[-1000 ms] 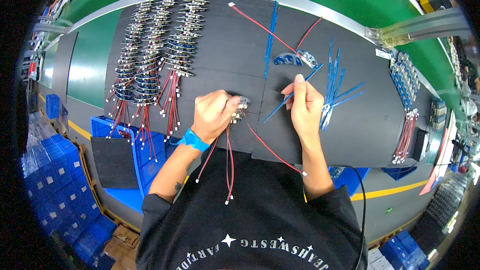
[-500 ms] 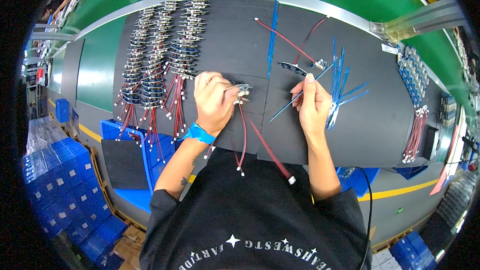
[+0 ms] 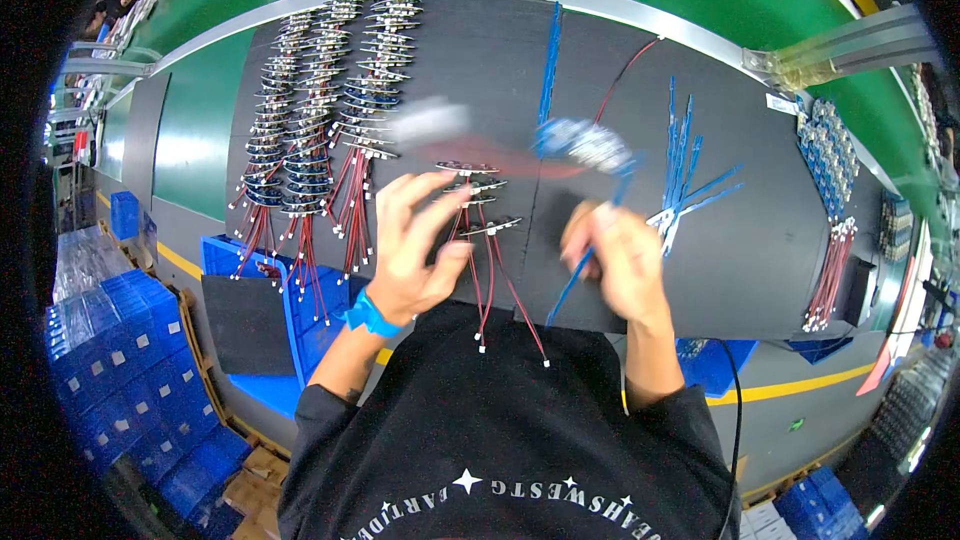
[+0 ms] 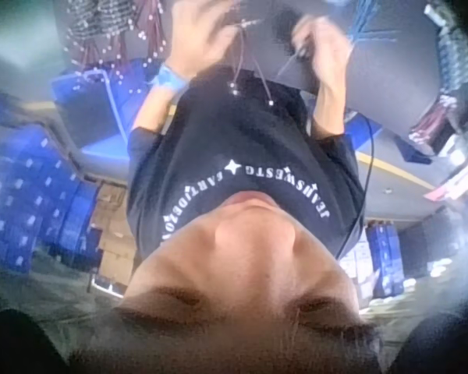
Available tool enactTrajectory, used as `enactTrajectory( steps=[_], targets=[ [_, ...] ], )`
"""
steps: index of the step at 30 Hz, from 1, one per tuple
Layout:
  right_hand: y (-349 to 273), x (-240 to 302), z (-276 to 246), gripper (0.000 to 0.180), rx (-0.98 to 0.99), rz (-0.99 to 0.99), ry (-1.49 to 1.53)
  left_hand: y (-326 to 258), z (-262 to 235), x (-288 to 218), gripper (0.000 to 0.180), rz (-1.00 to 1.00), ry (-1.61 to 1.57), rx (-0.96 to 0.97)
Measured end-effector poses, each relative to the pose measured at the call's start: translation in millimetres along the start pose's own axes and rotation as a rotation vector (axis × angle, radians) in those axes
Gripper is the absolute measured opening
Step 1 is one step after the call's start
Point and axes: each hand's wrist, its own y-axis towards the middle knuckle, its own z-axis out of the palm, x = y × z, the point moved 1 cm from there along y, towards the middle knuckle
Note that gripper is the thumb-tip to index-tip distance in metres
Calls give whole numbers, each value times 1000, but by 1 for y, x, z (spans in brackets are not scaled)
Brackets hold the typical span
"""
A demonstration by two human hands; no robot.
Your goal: The recorder is inserting LED components into circular circuit board panels and organizing wiring harnesses at a factory workstation.
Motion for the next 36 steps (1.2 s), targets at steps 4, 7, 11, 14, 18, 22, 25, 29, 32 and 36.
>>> enactTrajectory(
  steps=[4,7,11,14,18,22,25,29,32,36],
  targets=[
    [-7,8,28,31,426,-20,-160,16,-4,-28,29,-957,-1253,103],
    [-3,11,41,27,242,-75,-302,6,10,-31,29,-808,-902,153],
    [-8,5,38,40,284,9,-128,-5,9,-32,28,-834,-1140,245],
    [-12,0,38,48,406,42,230,-18,19,-33,37,-857,-1487,194],
    [-14,-4,15,51,187,28,116,-24,19,-26,45,-830,-1602,133],
    [8,12,-43,19,-409,-82,-1168,-31,-4,-12,30,-673,-927,159],
    [23,11,-55,37,-537,-303,-1345,-29,-11,-5,8,-355,-411,183],
    [53,1,-34,42,-142,-312,-1181,-23,-2,-11,15,-252,-292,211],
    [66,-3,-28,33,-88,-292,-1134,-25,4,-10,16,-150,-284,191],
    [60,27,-32,27,-450,-443,-666,-24,4,-6,20,-30,-220,223]
  ],
)
